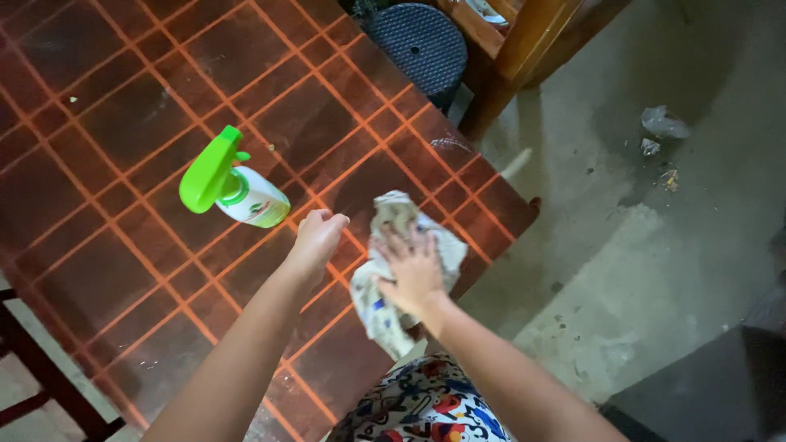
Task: Wiping a dining table using a cleaning spray and a cloth.
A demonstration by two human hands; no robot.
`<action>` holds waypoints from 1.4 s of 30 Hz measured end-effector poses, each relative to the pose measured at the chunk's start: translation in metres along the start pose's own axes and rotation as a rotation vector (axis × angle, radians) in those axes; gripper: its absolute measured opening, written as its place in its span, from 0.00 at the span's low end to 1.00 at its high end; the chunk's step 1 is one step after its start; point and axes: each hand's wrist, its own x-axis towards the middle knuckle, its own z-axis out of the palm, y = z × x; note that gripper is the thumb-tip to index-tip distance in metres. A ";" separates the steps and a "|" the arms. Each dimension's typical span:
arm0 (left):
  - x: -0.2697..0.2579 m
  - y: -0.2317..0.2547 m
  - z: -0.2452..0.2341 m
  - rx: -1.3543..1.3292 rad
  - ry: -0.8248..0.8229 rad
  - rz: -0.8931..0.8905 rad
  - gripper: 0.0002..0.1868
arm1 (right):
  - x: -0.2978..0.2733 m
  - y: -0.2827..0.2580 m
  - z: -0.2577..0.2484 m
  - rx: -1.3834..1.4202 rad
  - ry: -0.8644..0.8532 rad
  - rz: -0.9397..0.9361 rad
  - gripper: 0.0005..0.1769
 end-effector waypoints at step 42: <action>0.064 0.047 0.027 -0.354 0.274 -0.035 0.18 | 0.153 0.192 -0.055 0.097 0.399 -0.211 0.35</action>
